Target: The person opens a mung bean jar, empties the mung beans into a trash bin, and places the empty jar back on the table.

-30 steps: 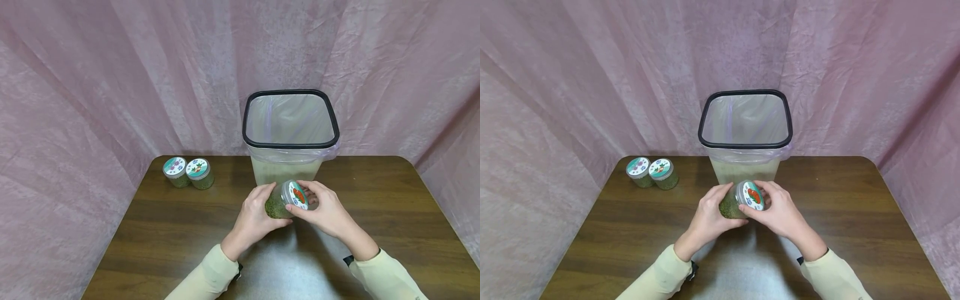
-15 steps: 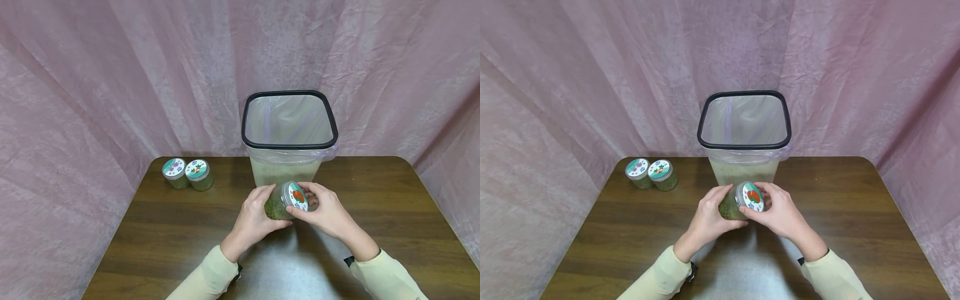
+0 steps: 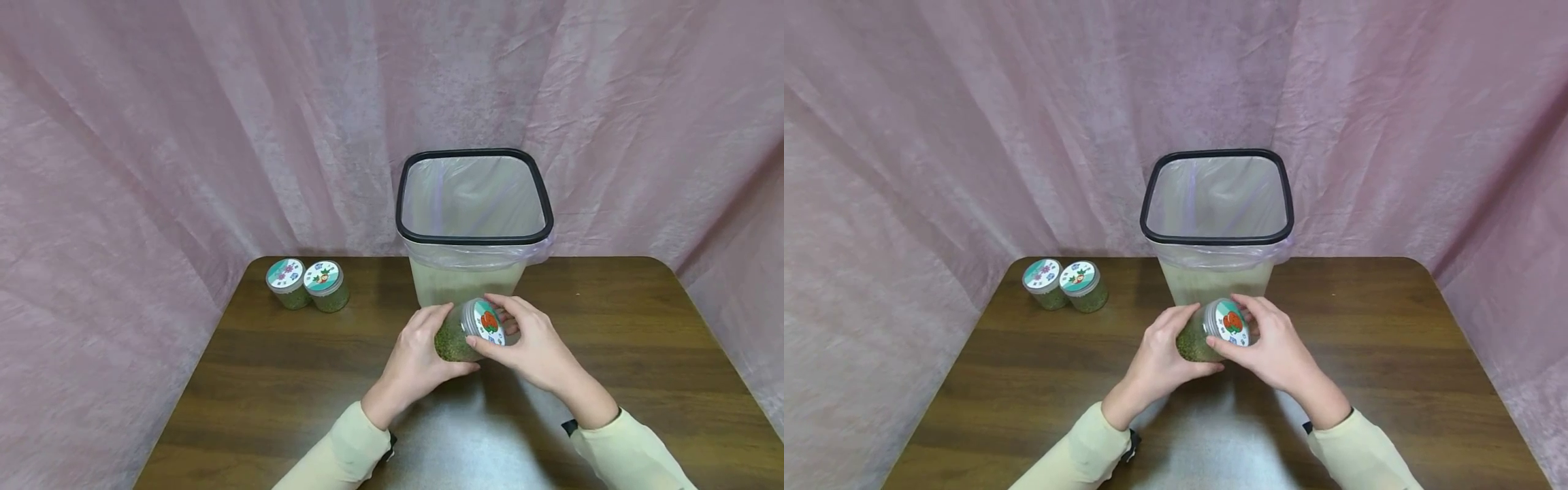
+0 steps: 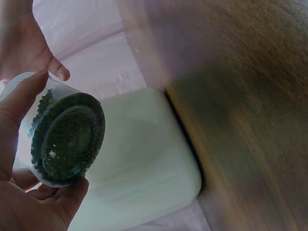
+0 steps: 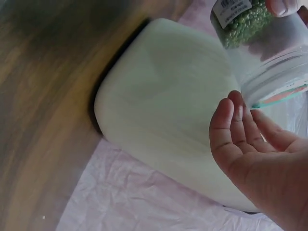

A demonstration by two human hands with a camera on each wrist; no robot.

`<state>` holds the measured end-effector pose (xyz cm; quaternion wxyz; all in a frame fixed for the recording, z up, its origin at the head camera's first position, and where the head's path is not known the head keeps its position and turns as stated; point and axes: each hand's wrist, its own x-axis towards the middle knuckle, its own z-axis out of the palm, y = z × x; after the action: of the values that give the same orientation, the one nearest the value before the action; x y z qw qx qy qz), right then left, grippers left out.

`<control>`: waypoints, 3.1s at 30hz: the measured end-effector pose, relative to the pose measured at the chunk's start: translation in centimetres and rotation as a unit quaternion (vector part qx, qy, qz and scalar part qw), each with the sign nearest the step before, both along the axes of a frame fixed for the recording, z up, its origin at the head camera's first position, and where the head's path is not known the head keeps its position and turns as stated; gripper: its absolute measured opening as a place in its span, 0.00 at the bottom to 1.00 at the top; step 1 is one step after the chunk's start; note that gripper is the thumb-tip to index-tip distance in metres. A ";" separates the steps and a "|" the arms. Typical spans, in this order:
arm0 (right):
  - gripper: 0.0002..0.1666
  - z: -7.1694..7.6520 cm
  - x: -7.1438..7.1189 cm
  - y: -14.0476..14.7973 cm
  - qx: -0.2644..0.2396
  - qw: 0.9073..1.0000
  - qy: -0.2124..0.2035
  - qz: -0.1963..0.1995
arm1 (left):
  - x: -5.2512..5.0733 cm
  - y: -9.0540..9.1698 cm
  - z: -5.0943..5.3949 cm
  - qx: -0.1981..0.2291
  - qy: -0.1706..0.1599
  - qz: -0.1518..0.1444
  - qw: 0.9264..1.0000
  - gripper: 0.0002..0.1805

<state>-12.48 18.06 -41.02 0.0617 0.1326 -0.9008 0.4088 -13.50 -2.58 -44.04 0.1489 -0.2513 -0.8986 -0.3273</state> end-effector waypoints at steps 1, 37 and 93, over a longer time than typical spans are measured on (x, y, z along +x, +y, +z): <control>0.41 0.1 0.0 0.0 0.000 1.000 -0.002 -0.006 | 0.0 0.1 0.0 -0.001 0.001 0.000 1.000 0.51; 0.43 0.8 -0.4 0.2 0.004 0.998 -0.055 0.024 | 0.2 -0.5 0.0 0.002 -0.008 -0.006 1.000 0.52; 0.47 1.6 0.3 7.2 0.003 0.994 0.078 -0.081 | -0.8 -3.0 0.0 0.047 -0.005 0.037 0.998 0.51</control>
<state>-12.18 25.27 -39.47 0.1638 0.0910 -0.9025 0.3879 -14.30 -5.55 -44.08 0.1682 -0.2093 -0.8918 -0.3642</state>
